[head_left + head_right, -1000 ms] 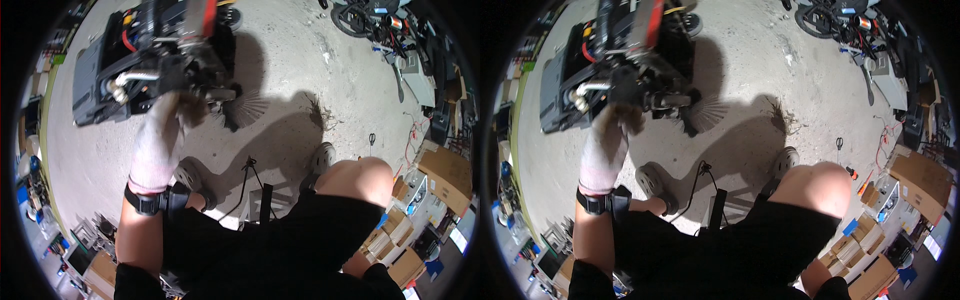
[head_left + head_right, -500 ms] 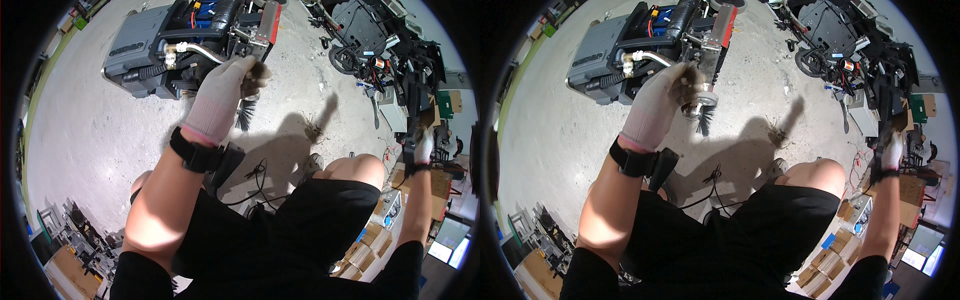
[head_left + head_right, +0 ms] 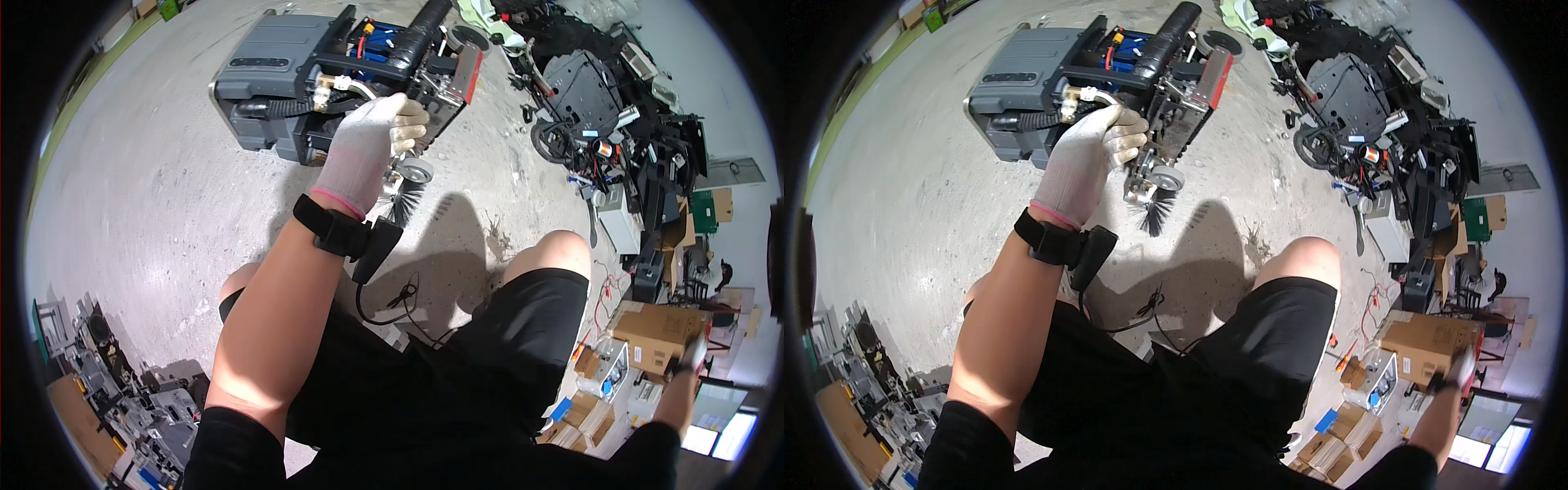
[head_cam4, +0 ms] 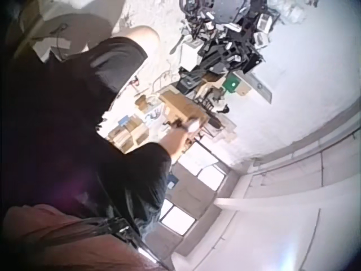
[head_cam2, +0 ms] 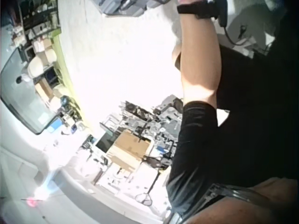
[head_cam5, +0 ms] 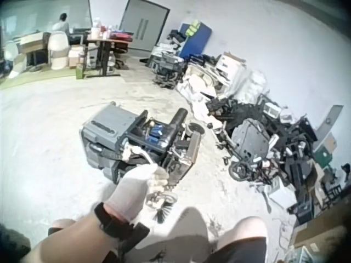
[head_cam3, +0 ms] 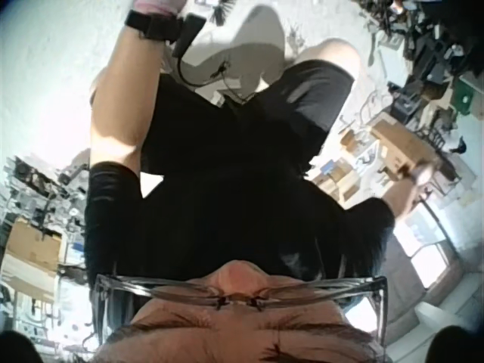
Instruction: Replacing or installing components onto a large floor-cleaning machine.
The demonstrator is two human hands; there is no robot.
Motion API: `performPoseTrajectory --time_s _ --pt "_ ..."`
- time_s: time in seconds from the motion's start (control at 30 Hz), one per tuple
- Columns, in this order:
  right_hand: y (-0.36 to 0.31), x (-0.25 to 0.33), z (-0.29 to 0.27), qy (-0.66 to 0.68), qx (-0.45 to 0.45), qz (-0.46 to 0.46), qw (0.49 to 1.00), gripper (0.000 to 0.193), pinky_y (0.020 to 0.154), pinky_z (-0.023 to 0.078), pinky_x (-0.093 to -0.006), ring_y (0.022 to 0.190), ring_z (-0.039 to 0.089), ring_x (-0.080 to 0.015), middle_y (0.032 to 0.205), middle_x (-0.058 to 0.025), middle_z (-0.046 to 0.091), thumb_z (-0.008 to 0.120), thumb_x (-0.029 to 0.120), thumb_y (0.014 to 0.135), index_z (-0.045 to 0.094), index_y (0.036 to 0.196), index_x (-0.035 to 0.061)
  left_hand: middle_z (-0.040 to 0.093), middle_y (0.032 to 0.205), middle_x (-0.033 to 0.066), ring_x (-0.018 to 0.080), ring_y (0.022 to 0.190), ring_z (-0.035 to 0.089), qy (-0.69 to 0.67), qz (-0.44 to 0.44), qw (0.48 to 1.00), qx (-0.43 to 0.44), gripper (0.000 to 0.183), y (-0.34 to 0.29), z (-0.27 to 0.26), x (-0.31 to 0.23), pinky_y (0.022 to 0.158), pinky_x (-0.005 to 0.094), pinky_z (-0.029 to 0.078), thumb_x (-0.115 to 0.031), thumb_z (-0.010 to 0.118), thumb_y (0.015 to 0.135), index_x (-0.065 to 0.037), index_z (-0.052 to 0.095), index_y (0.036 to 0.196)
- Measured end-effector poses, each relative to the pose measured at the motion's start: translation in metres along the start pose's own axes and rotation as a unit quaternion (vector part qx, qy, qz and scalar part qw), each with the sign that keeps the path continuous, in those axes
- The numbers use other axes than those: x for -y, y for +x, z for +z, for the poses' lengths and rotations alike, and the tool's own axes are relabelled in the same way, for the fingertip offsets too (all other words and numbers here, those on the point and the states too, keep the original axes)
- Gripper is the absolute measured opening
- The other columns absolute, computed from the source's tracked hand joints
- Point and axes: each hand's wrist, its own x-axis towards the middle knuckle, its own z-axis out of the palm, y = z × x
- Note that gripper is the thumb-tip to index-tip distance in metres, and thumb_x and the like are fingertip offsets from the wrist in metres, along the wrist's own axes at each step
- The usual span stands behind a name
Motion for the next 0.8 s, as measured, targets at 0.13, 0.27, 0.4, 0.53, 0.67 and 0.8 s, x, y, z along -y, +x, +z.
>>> performPoseTrajectory --time_s 0.13,0.27,0.4,0.53,0.67,0.8 --pt "-0.135 -0.088 -0.143 -0.013 -0.078 0.356 0.931 0.04 0.09 0.051 -0.0312 0.103 0.063 -0.0163 0.116 -0.0064 0.064 0.049 0.034 0.107 0.063 0.132 0.0055 0.073 0.108 0.0084 0.0149 0.095 0.072 -0.122 -0.029 0.992 -0.01 0.03 0.003 -0.011 -0.007 0.081 0.0231 0.055 -0.025 0.051 0.105 0.0 0.068 0.11" --pt "-0.132 -0.045 -0.208 -0.028 -0.129 0.3 0.945 0.04 0.092 0.051 -0.0317 0.105 0.063 -0.0172 0.121 -0.0075 0.063 0.05 0.031 0.107 0.062 0.133 0.0036 0.071 0.113 0.0112 0.0161 0.102 0.07 -0.032 -0.015 0.999 0.007 0.032 0.012 -0.013 -0.012 0.083 0.0235 0.055 -0.026 0.048 0.107 0.001 0.064 0.116" --pt "-0.063 0.085 -0.227 -0.023 -0.179 0.144 0.973 0.04 0.095 0.051 -0.0322 0.107 0.063 -0.018 0.125 -0.0086 0.062 0.051 0.028 0.106 0.061 0.134 0.0017 0.069 0.12 0.0139 0.0208 0.106 0.068 -0.123 -0.011 0.992 -0.03 0.038 0.031 -0.004 -0.012 0.091 0.0319 0.055 -0.029 0.045 0.11 0.003 0.059 0.124" --pt "0.015 0.285 -0.194 0.021 -0.194 -0.092 0.976 0.04 0.097 0.05 -0.0327 0.109 0.064 -0.0189 0.13 -0.0097 0.061 0.052 0.026 0.106 0.06 0.135 -0.0003 0.068 0.122 0.014 0.0183 0.099 0.067 -0.108 0.007 0.992 -0.07 0.038 0.042 0.004 -0.002 0.085 0.0303 0.055 -0.03 0.046 0.109 -0.002 0.056 0.134" --pt "0.017 0.48 -0.027 0.106 -0.08 -0.384 0.914 0.04 0.099 0.05 -0.0332 0.111 0.064 -0.0198 0.134 -0.0107 0.06 0.053 0.023 0.105 0.059 0.135 -0.0022 0.071 0.103 0.0074 0.014 0.083 0.069 -0.078 -0.055 0.989 -0.111 0.029 0.038 0.016 0.022 0.071 0.0266 0.056 -0.027 0.051 0.106 -0.005 0.061 0.123" --pt "-0.098 0.605 0.255 0.428 0.167 -0.316 0.83 0.027 0.074 0.052 -0.0364 0.078 0.067 -0.0217 0.081 -0.0097 0.072 0.06 0.023 0.096 0.074 0.095 0.0003 0.069 0.096 0.002 0.0145 0.084 0.064 -0.086 -0.193 0.977 -0.037 0.025 0.02 0.051 0.061 0.074 0.0308 0.049 -0.03 0.055 0.104 -0.009 0.064 0.113"
